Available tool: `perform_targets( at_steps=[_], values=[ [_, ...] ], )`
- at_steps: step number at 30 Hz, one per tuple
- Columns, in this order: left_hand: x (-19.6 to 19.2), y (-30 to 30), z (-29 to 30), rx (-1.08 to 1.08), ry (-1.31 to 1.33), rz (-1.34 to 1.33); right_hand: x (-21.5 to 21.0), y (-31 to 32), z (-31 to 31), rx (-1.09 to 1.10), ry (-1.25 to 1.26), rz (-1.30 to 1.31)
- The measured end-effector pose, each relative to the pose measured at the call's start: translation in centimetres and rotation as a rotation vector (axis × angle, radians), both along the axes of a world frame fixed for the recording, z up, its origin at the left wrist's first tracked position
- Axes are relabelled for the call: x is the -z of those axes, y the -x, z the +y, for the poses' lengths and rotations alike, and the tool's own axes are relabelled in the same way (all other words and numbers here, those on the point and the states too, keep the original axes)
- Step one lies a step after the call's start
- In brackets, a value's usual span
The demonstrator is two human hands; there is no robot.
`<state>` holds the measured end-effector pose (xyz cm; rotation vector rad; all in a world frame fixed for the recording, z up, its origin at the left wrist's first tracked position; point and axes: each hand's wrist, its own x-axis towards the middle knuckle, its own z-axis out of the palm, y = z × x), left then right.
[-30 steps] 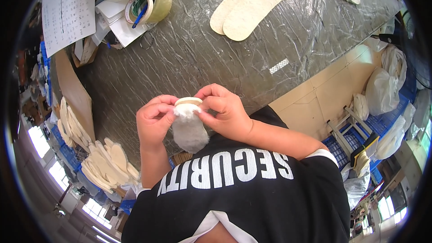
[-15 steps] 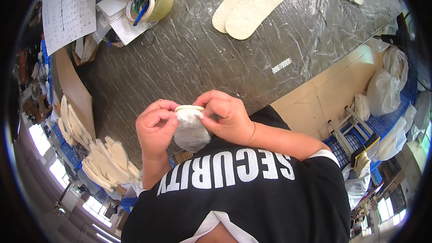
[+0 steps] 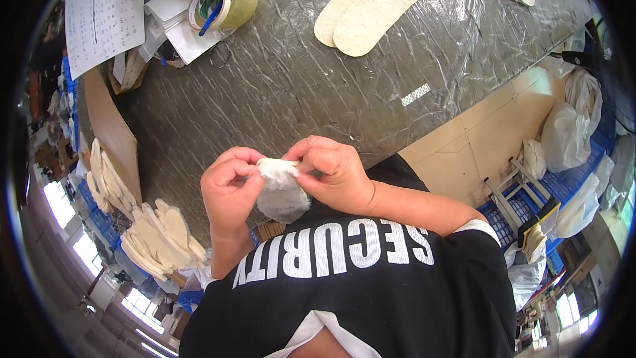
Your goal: Attaching a white lining material to shoe insoles and inspecting the bond.
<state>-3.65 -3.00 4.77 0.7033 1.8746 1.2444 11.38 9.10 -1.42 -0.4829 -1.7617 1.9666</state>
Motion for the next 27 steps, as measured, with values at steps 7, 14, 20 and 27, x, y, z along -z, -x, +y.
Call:
perform_targets(
  at_steps=[7,14,20,27],
  values=[
    [-0.8,-0.3,0.1,0.008,0.000,-0.061,0.0,-0.5,0.4,-0.019,-0.053,0.053],
    [-0.9,-0.7,-0.3,-0.009,-0.018,-0.014,0.1,-0.8,0.1,-0.019,-0.011,0.064],
    [-1.0,-0.5,-0.4,-0.030,-0.010,-0.068,0.1,-0.6,-0.1,-0.022,0.011,0.131],
    [-1.8,0.0,0.0,-0.092,0.000,-0.202,-0.9,0.5,0.7,0.003,-0.054,0.137]
  ],
)
